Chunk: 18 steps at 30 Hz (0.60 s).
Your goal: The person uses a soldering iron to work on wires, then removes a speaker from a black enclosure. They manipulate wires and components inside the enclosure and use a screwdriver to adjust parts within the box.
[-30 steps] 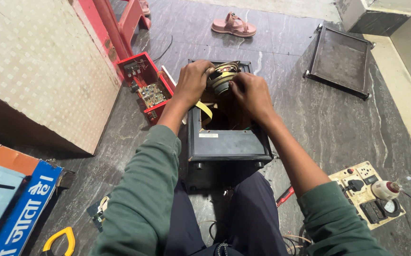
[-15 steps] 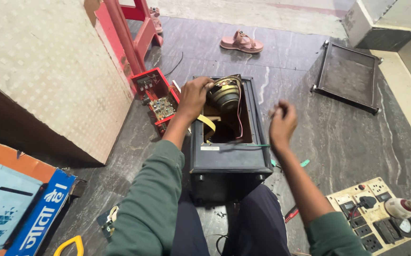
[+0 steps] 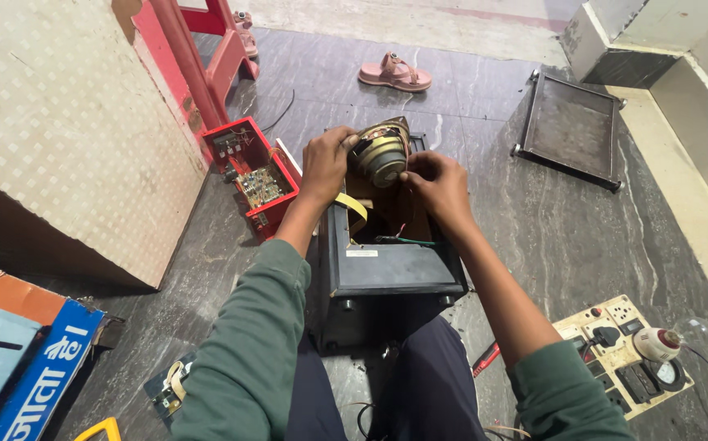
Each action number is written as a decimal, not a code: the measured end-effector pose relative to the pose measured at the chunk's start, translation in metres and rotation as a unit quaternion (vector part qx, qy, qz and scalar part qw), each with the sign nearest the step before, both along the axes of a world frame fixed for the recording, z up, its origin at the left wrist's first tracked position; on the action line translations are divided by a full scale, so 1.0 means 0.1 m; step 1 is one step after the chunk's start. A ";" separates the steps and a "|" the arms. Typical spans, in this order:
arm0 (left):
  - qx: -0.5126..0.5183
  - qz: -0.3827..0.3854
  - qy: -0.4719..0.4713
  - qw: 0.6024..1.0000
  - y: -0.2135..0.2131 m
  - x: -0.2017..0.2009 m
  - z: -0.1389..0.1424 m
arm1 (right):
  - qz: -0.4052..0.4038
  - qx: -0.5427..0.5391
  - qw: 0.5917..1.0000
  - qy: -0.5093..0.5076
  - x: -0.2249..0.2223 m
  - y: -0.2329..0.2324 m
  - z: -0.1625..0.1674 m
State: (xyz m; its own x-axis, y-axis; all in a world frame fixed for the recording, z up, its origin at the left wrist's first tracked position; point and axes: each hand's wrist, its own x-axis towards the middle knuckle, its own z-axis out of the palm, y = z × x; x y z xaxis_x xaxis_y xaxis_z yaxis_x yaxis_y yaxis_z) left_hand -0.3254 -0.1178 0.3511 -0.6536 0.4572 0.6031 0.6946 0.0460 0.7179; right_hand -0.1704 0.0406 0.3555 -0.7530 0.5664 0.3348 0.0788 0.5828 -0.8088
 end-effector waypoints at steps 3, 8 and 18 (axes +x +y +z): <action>-0.005 0.002 -0.004 1.000 -0.02 -0.01 0.00 | -0.019 0.064 0.998 -0.016 -0.04 -0.08 0.01; -0.022 0.021 0.000 1.000 -0.07 -0.02 0.01 | -0.023 0.199 0.979 -0.048 -0.10 -0.21 0.01; -0.093 -0.055 0.173 0.979 -0.15 -0.11 0.01 | 0.019 0.060 0.995 -0.081 -0.53 -0.05 0.01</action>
